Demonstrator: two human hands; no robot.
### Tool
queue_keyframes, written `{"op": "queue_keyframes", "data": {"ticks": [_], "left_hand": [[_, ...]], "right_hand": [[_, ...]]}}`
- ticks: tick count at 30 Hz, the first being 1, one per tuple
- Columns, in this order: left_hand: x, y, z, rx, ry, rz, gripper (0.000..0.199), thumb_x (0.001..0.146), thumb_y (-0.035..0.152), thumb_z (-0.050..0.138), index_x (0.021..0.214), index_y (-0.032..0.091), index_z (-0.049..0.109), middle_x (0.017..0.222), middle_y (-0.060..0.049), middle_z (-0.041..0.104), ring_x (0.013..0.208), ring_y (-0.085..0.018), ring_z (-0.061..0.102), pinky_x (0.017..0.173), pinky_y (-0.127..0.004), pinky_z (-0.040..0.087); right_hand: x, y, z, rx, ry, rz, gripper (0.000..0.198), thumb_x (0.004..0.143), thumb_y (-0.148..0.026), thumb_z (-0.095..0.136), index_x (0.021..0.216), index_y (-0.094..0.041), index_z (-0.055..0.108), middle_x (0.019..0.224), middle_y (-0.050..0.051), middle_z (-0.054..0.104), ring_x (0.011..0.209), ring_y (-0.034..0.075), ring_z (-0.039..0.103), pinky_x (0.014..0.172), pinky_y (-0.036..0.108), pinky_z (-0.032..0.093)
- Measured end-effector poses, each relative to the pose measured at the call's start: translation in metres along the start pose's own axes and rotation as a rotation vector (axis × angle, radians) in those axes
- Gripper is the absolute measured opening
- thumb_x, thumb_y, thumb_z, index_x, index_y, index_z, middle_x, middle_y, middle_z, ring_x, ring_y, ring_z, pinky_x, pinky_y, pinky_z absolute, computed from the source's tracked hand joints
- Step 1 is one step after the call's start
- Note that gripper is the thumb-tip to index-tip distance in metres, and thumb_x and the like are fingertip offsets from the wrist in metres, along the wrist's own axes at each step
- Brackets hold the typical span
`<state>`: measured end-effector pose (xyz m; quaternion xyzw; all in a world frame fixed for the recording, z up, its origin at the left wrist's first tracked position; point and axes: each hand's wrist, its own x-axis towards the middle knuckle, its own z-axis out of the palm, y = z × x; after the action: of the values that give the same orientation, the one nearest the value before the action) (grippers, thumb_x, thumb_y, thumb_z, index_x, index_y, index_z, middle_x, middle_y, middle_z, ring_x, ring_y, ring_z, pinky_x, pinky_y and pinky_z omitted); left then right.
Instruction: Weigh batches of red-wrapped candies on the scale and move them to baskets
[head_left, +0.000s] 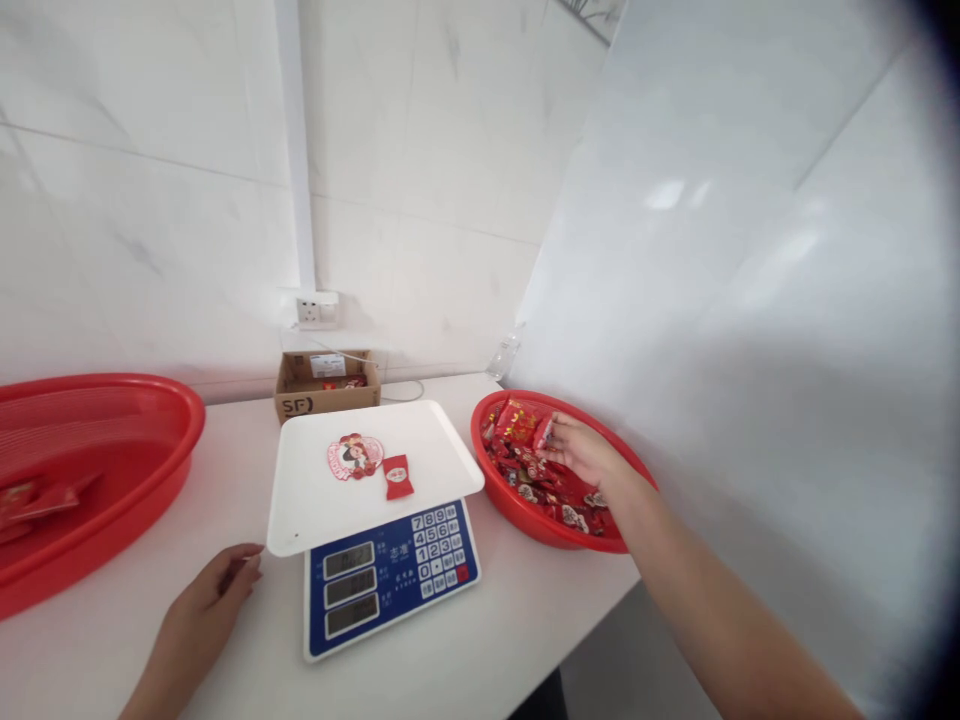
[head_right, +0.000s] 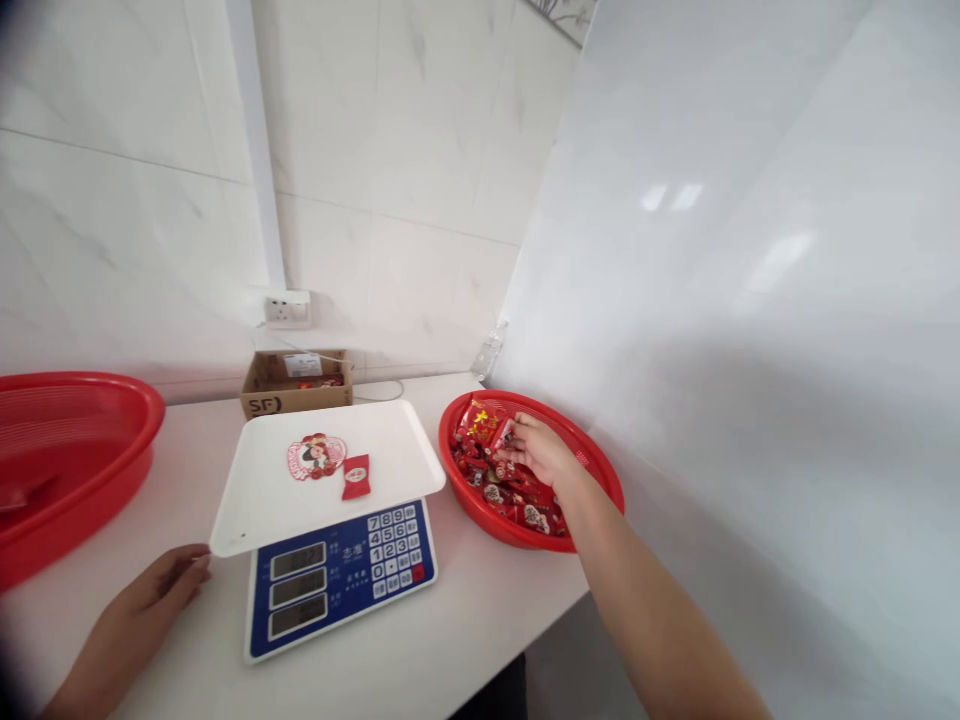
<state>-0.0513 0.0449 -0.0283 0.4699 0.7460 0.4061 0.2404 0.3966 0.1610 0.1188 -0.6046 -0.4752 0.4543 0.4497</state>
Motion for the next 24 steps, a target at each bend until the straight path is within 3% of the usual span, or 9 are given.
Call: {"op": "queue_keyframes", "data": {"ticks": [3, 7, 12, 16, 24], "left_hand": [[-0.002, 0.001, -0.001, -0.047, -0.087, -0.016, 0.041, 0.069, 0.056, 0.047, 0.091, 0.024, 0.059, 0.079, -0.001, 0.069, 0.081, -0.022, 0.066, 0.074, -0.031, 0.051], [-0.004, 0.003, -0.001, -0.055, -0.090, -0.021, 0.041, 0.070, 0.056, 0.047, 0.091, 0.023, 0.059, 0.078, -0.002, 0.068, 0.081, -0.022, 0.065, 0.075, -0.033, 0.050], [-0.007, 0.007, -0.002, -0.105, -0.077, 0.002, 0.040, 0.069, 0.055, 0.049, 0.089, 0.022, 0.060, 0.075, -0.002, 0.067, 0.078, -0.022, 0.064, 0.073, -0.034, 0.050], [-0.009, 0.010, -0.004, -0.132, -0.079, -0.012, 0.038, 0.069, 0.053, 0.050, 0.089, 0.022, 0.060, 0.074, -0.001, 0.066, 0.078, -0.022, 0.064, 0.074, -0.034, 0.050], [-0.010, 0.014, -0.007, -0.029, -0.123, -0.014, 0.037, 0.075, 0.052, 0.044, 0.094, 0.023, 0.058, 0.080, -0.002, 0.067, 0.083, -0.022, 0.064, 0.076, -0.033, 0.048]], "right_hand": [[0.002, -0.008, 0.032, 0.006, -0.105, -0.001, 0.006, 0.077, -0.017, 0.047, 0.076, -0.022, 0.050, 0.068, -0.002, 0.057, 0.058, 0.010, 0.054, 0.055, 0.022, 0.049], [0.007, -0.013, 0.089, -0.052, -0.209, -0.015, 0.011, 0.077, -0.017, 0.046, 0.068, -0.020, 0.051, 0.057, -0.004, 0.054, 0.049, 0.008, 0.051, 0.042, 0.017, 0.039], [0.009, -0.016, 0.144, -0.164, -0.301, -0.029, 0.013, 0.076, -0.013, 0.052, 0.065, -0.017, 0.056, 0.054, -0.004, 0.055, 0.047, 0.008, 0.051, 0.041, 0.017, 0.038], [0.008, -0.019, 0.160, -0.220, -0.311, -0.039, 0.012, 0.076, -0.010, 0.054, 0.067, -0.017, 0.059, 0.055, -0.003, 0.058, 0.048, 0.008, 0.053, 0.044, 0.018, 0.043], [0.010, -0.017, 0.153, -0.221, -0.278, -0.062, 0.014, 0.076, -0.012, 0.053, 0.080, -0.018, 0.064, 0.063, -0.001, 0.065, 0.054, 0.011, 0.058, 0.047, 0.019, 0.046]]}}
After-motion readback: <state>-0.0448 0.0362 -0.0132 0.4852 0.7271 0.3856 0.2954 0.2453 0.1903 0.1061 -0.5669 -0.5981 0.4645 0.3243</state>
